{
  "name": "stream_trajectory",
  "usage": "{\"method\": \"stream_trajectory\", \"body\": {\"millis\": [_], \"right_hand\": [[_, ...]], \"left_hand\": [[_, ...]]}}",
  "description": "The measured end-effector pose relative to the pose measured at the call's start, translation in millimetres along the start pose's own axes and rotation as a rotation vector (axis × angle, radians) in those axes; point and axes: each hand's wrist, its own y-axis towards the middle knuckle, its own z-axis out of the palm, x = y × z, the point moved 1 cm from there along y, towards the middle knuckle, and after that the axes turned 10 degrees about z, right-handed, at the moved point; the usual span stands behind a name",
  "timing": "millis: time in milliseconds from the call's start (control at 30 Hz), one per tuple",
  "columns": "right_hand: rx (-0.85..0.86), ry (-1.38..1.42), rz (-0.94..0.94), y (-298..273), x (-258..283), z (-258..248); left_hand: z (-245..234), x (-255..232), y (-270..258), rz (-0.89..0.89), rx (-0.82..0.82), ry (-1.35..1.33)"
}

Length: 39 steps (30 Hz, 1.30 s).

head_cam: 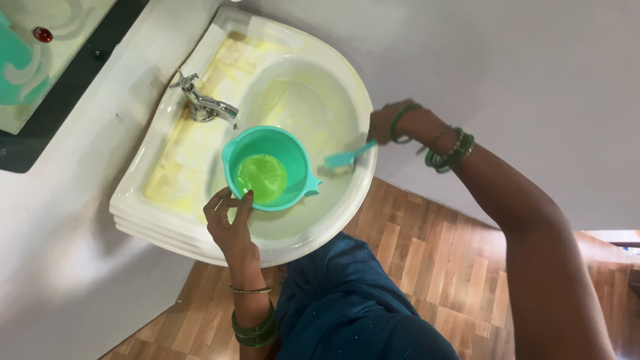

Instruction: The person cleans a white bathroom sink using a teal scrub brush and a teal cup containing green soapy water. They repeatedly dip the brush into the cup and scrub the sink basin and rim, focusing on removing yellow stains.

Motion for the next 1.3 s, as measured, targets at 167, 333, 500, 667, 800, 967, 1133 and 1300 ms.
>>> {"method": "stream_trajectory", "body": {"millis": [167,333,500,667,800,967,1133,1300], "right_hand": [[-0.2,0.005,0.087,71,-9,-27],[-0.701,-0.222,-0.109,162,43,-68],[-1.069,-0.444,-0.552,188,110,-91],[-1.141,-0.496,-0.84,199,87,-97],[-0.817,-0.524,-0.643,202,58,-104],[-0.34,-0.624,-0.656,168,40,-81],[0.091,-0.368,-0.936,142,35,-23],[-0.411,-0.437,-0.761,187,34,-30]], "left_hand": [[3,1,-5,0.024,-0.041,-0.106],[15,10,-11,0.079,-0.147,-0.077],[25,22,-21,0.045,-0.387,-0.001],[61,35,-40,0.13,-0.645,-0.052],[88,34,-57,0.164,-0.733,-0.024],[106,33,-82,0.201,-0.795,-0.042],[120,34,-102,0.234,-0.821,-0.119],[135,33,-117,0.241,-0.837,-0.128]]}}
